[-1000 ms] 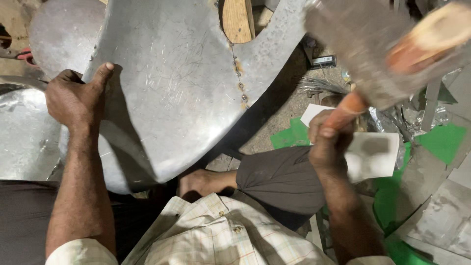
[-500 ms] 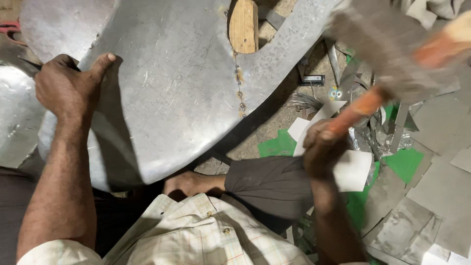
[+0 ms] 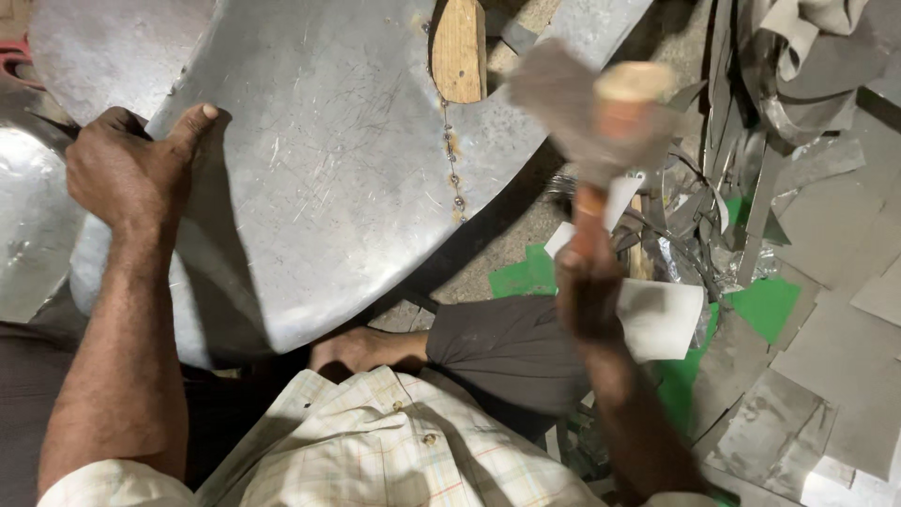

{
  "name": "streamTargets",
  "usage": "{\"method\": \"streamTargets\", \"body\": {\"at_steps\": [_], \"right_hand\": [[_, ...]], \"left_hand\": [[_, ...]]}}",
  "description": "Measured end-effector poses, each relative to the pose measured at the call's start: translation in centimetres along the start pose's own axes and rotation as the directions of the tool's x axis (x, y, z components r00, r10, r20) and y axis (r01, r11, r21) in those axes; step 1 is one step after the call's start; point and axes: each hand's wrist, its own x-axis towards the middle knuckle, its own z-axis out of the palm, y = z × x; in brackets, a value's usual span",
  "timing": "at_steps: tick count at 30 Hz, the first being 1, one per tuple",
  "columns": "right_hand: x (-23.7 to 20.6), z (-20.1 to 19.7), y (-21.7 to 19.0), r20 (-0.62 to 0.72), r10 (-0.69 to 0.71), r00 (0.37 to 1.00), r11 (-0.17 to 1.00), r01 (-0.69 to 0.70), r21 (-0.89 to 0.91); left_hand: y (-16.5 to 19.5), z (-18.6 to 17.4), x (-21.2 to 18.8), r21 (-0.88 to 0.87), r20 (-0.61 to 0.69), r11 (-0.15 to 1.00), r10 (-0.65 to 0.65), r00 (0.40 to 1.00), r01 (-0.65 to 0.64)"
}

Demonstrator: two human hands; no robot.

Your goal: The person sits on the floor and uses a hammer to shape a large, curved metal sheet with a central hole. They repeatedly strike the metal along its seams and edges to flatten and smooth the surface.

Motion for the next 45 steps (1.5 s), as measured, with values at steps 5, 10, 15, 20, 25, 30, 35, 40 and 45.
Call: {"method": "streamTargets", "body": {"at_steps": [5,10,15,20,25,30,35,40,45], "right_hand": [[0.4,-0.9,1.5,0.048,0.098,0.994,0.993,-0.095,-0.067],[-2.3,-1.3,2.8,-0.159,-0.028,0.987,0.992,0.047,0.119],[0.8,0.0,4.7,0.054,0.041,0.998,0.89,-0.011,-0.457],[-0.6,-2.9,3.5,-0.027,0.194,0.981,0.969,-0.187,0.164],[-1.9,-0.7,3.9,-0.175,-0.103,0.979,0.995,0.104,-0.006],[1.4,1.1,3.0,0.071,0.299,0.952,0.937,-0.279,-0.209],[-1.2,-0.8,-0.8,-0.112,0.175,0.978,0.947,-0.136,0.29],[-2.5,0.2,0.1,-0.323,-0.198,0.925,0.962,0.247,0.12],[0.3,2.9,1.9,-0.034,-0.09,0.995,0.96,0.078,-0.269]], "left_hand": [[1.1,-0.7,-0.3,-0.001,-0.026,1.0,-0.002,1.0,0.002],[1.0,-0.5,-0.3,-0.008,0.055,0.996,-0.089,0.995,0.09],[1.4,-1.1,-0.4,0.008,-0.019,0.998,0.056,0.998,-0.055],[2.3,-2.3,0.5,0.06,-0.075,0.994,0.093,0.993,-0.089],[2.7,-3.2,2.2,0.043,-0.1,0.993,0.112,0.989,-0.108],[3.4,-4.0,2.1,-0.023,-0.003,0.999,-0.038,0.999,0.038],[4.0,-4.4,2.4,-0.071,-0.104,0.997,-0.039,0.994,0.032],[5.1,-3.1,3.5,-0.048,-0.126,0.999,-0.001,0.992,-0.005],[6.3,-3.4,5.0,-0.076,-0.116,0.997,-0.022,0.993,0.014]]}}
